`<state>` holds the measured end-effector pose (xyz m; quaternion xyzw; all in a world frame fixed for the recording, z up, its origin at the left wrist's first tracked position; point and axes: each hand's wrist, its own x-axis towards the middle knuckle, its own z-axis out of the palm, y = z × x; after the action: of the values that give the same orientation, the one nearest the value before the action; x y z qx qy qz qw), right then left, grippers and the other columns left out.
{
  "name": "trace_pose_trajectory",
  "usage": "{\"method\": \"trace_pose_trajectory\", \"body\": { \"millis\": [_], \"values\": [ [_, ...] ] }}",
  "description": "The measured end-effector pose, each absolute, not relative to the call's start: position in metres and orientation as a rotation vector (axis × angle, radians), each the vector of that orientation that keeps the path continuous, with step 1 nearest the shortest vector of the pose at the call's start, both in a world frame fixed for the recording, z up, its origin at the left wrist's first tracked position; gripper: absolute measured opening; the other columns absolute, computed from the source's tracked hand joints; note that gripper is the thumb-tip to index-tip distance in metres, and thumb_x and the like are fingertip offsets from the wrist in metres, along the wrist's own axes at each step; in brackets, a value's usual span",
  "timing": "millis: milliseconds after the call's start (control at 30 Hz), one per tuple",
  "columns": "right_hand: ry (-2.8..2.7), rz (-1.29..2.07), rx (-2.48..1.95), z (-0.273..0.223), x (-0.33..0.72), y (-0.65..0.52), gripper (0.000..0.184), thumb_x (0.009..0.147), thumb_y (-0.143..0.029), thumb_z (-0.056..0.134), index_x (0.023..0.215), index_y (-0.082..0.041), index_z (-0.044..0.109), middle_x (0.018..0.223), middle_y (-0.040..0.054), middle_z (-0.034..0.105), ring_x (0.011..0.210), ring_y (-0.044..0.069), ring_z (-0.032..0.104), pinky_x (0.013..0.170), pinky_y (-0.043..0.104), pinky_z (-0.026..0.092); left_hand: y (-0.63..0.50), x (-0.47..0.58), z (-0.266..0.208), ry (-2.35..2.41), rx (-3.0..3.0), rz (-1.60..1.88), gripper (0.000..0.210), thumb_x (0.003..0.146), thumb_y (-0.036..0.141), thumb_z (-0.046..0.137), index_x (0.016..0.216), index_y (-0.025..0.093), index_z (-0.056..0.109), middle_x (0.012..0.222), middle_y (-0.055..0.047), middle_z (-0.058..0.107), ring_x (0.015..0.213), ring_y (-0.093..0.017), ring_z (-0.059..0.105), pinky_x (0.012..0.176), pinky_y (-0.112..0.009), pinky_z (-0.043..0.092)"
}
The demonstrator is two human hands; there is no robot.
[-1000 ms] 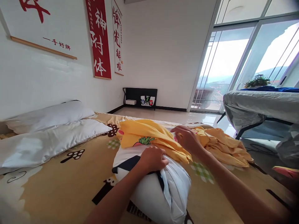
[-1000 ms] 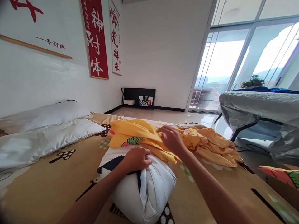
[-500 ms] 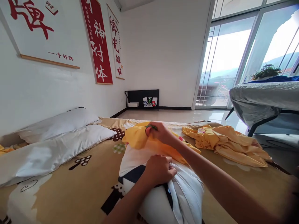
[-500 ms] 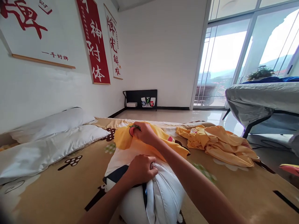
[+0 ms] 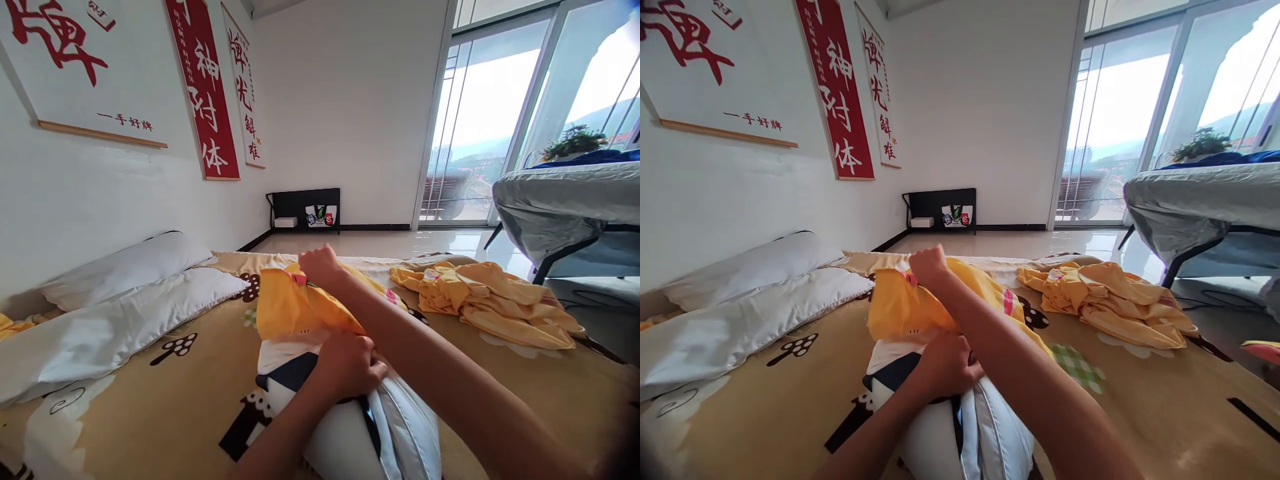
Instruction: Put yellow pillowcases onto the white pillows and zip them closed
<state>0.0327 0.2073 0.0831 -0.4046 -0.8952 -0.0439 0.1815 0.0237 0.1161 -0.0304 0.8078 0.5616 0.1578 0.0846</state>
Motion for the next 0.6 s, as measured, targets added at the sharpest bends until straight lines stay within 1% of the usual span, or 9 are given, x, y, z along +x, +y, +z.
{"method": "trace_pose_trajectory", "body": {
  "millis": [67, 133, 233, 300, 333, 400, 500, 533, 600],
  "values": [
    [-2.427, -0.157, -1.222, 0.079, 0.043, 0.215, 0.024, 0.093, -0.024, 0.044, 0.099, -0.012, 0.064, 0.091, 0.0154, 0.068, 0.086, 0.023, 0.063, 0.072, 0.031, 0.04, 0.117, 0.021, -0.031, 1.7, 2.418, 0.478, 0.025, 0.076, 0.038, 0.052, 0.082, 0.02, 0.069, 0.08, -0.007, 0.072, 0.075, -0.023, 0.065, 0.067, -0.031, 0.046],
    [-2.403, -0.148, -1.227, 0.07, 0.065, 0.214, 0.029, 0.095, -0.031, 0.042, 0.112, -0.016, 0.061, 0.098, 0.0123, 0.069, 0.087, 0.022, 0.064, 0.071, 0.03, 0.042, 0.119, 0.018, -0.032, 1.691, 2.42, 0.493, 0.026, 0.076, 0.038, 0.052, 0.086, 0.021, 0.069, 0.08, -0.006, 0.072, 0.075, -0.023, 0.065, 0.066, -0.03, 0.046],
    [-2.546, 0.023, -1.057, 0.044, 0.116, 0.198, 0.035, 0.091, -0.039, 0.049, 0.121, -0.023, 0.058, 0.108, 0.006, 0.068, 0.093, 0.019, 0.064, 0.078, 0.029, 0.046, 0.123, 0.014, -0.032, 1.653, 2.429, 0.497, 0.028, 0.078, 0.04, 0.051, 0.088, 0.021, 0.07, 0.083, -0.006, 0.072, 0.078, -0.023, 0.065, 0.07, -0.031, 0.047],
    [-2.638, 0.142, -0.954, 0.02, 0.155, 0.182, 0.043, 0.087, -0.036, 0.052, 0.128, -0.024, 0.054, 0.124, 0.0077, 0.063, 0.11, 0.022, 0.059, 0.093, 0.036, 0.044, 0.125, 0.014, -0.031, 1.622, 2.445, 0.495, 0.028, 0.078, 0.038, 0.05, 0.089, 0.021, 0.07, 0.085, -0.007, 0.073, 0.081, -0.024, 0.066, 0.072, -0.032, 0.047],
    [-2.603, 0.152, -0.984, 0.007, 0.173, 0.174, 0.043, 0.087, -0.035, 0.05, 0.129, -0.025, 0.054, 0.128, 0.0086, 0.06, 0.116, 0.024, 0.056, 0.096, 0.039, 0.043, 0.126, 0.014, -0.03, 1.611, 2.446, 0.49, 0.028, 0.078, 0.037, 0.049, 0.09, 0.021, 0.07, 0.086, -0.007, 0.073, 0.082, -0.025, 0.066, 0.073, -0.033, 0.048],
    [-2.543, 0.152, -1.065, -0.018, 0.201, 0.157, 0.046, 0.085, -0.034, 0.049, 0.131, -0.026, 0.052, 0.133, 0.0093, 0.056, 0.12, 0.025, 0.053, 0.099, 0.041, 0.043, 0.126, 0.015, -0.029, 1.589, 2.444, 0.493, 0.029, 0.078, 0.037, 0.049, 0.091, 0.02, 0.069, 0.087, -0.008, 0.072, 0.083, -0.026, 0.066, 0.073, -0.034, 0.048],
    [-2.478, 0.065, -1.248, -0.045, 0.216, 0.139, 0.044, 0.082, -0.031, 0.049, 0.126, -0.025, 0.055, 0.128, 0.0099, 0.059, 0.113, 0.025, 0.058, 0.091, 0.038, 0.048, 0.126, 0.016, -0.029, 1.559, 2.454, 0.558, 0.027, 0.078, 0.037, 0.049, 0.089, 0.021, 0.068, 0.091, -0.007, 0.071, 0.085, -0.025, 0.065, 0.073, -0.033, 0.048],
    [-2.485, 0.019, -1.325, -0.048, 0.214, 0.137, 0.039, 0.083, -0.029, 0.047, 0.12, -0.024, 0.057, 0.122, 0.0101, 0.063, 0.106, 0.024, 0.061, 0.086, 0.037, 0.049, 0.125, 0.016, -0.029, 1.55, 2.462, 0.588, 0.025, 0.078, 0.037, 0.049, 0.087, 0.022, 0.067, 0.094, -0.006, 0.07, 0.084, -0.024, 0.065, 0.073, -0.033, 0.047],
    [-2.528, -0.101, -1.495, -0.044, 0.204, 0.143, 0.028, 0.086, -0.026, 0.044, 0.105, -0.022, 0.064, 0.1, 0.0106, 0.07, 0.09, 0.025, 0.067, 0.076, 0.036, 0.049, 0.124, 0.016, -0.03, 1.543, 2.473, 0.623, 0.021, 0.078, 0.035, 0.049, 0.083, 0.022, 0.066, 0.098, -0.004, 0.068, 0.082, -0.022, 0.064, 0.07, -0.031, 0.046]
  ]
}}
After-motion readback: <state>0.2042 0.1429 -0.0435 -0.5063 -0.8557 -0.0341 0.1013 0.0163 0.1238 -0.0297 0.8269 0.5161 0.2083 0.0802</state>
